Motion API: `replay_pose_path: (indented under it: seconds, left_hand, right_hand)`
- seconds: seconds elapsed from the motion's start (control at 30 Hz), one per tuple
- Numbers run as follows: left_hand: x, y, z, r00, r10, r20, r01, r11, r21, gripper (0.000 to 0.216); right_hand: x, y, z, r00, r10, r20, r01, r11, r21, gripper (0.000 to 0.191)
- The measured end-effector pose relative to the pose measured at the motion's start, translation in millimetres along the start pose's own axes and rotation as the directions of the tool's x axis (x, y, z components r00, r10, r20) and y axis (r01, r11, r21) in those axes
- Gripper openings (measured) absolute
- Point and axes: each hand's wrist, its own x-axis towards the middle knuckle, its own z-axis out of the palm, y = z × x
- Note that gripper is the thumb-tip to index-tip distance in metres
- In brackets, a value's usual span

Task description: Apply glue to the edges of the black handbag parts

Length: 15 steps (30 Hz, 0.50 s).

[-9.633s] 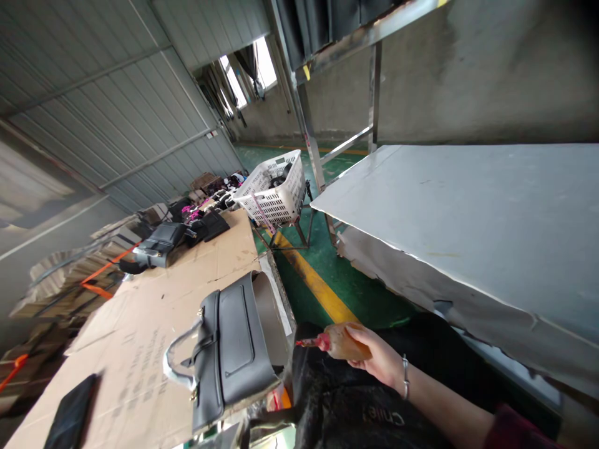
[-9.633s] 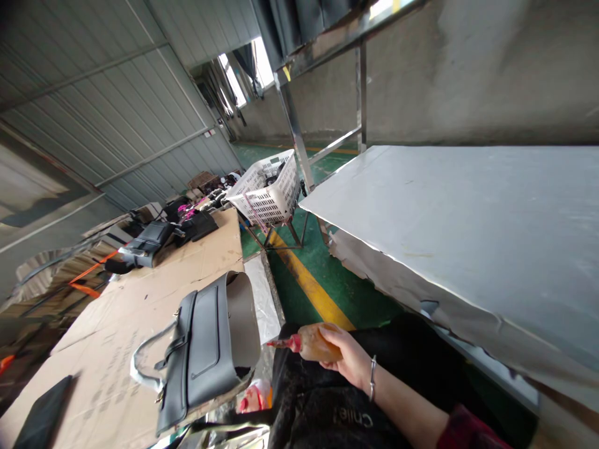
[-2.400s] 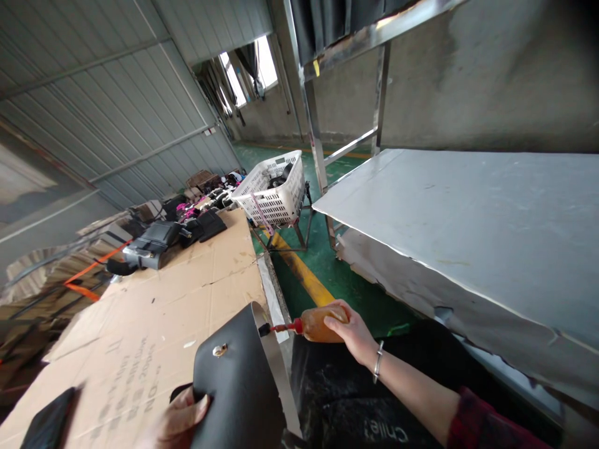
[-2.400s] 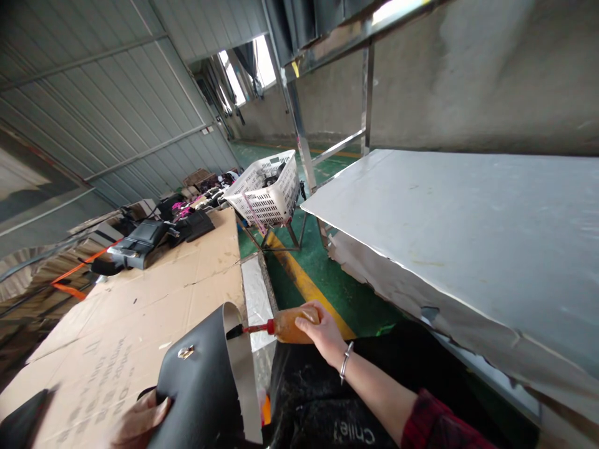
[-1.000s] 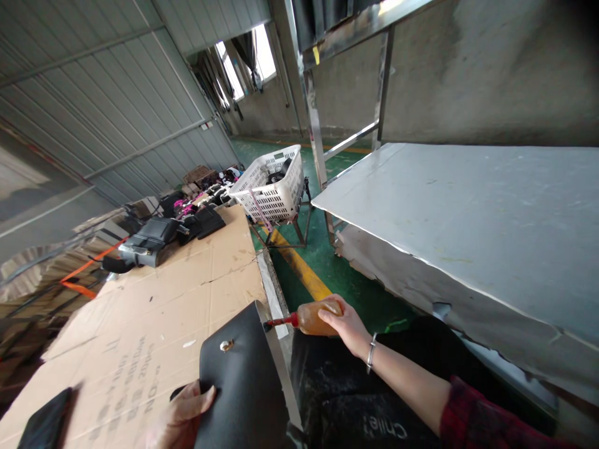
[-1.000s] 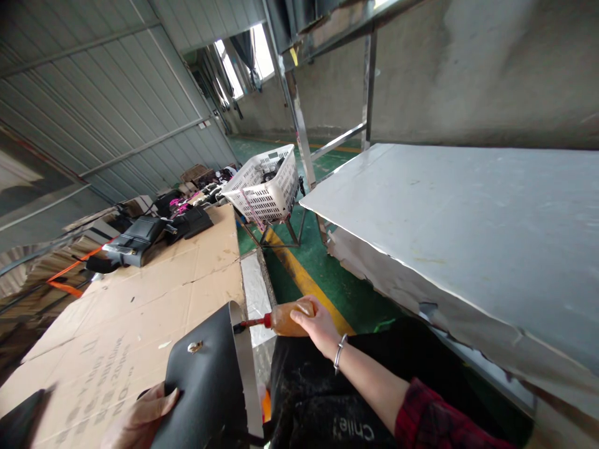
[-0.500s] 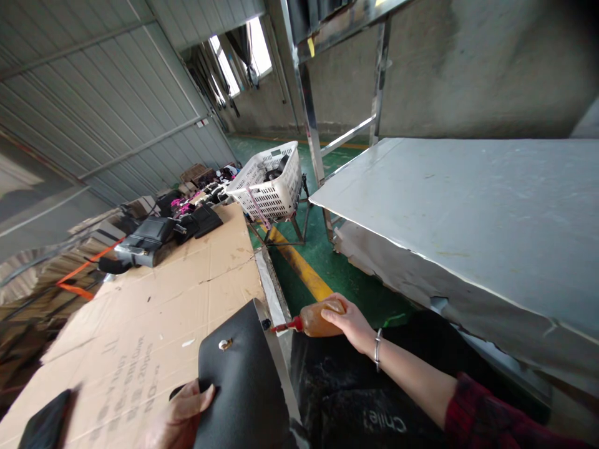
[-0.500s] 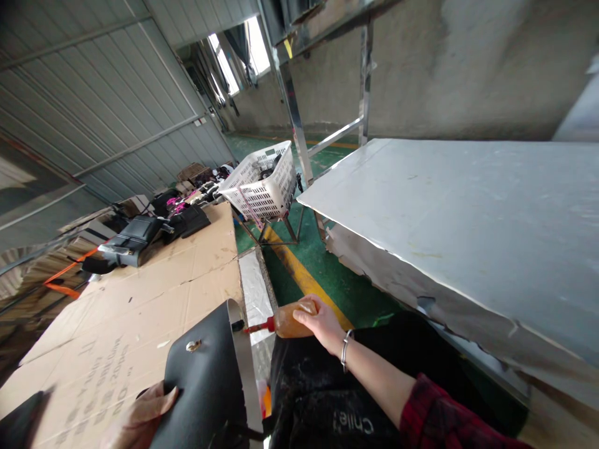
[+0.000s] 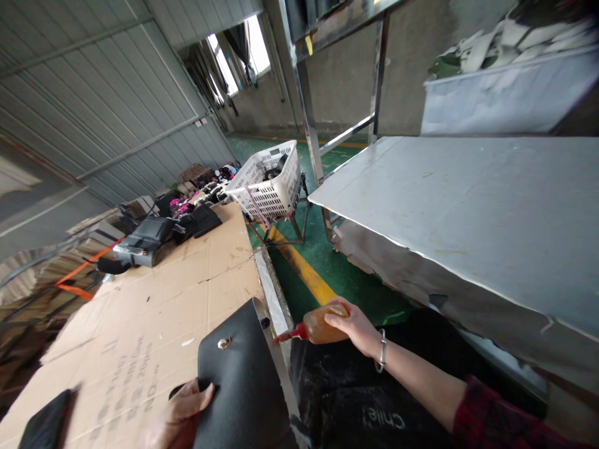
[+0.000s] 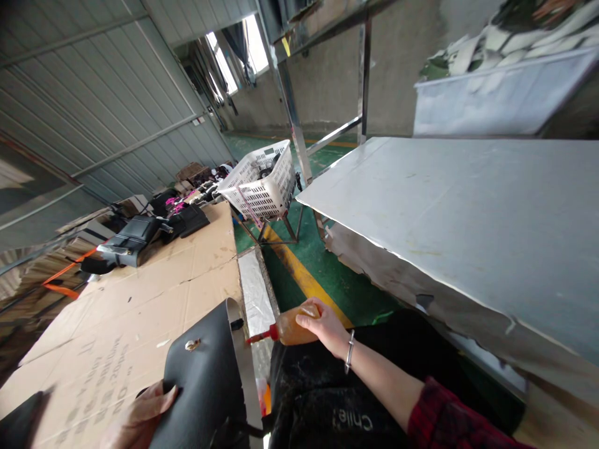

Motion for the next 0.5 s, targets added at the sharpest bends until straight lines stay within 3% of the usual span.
replay_pose_path:
  seconds: [0.23,0.5]
  left_hand:
    - [2.6,-0.7,-5.5,1.0,0.004,-0.027,-0.004,1.0,0.007,0.032]
    - [0.9,1.1,-2.8,0.999,0.012,-0.042,-0.011,1.0,0.02,0.056]
  right_hand:
    - [-22.8,-0.6,-13.2,0.988,0.052,0.146,-0.044,0.997,-0.058,0.042]
    - [-12.4,5.4,-15.1,0.999,0.013,-0.049,-0.01,0.998,0.056,0.047]
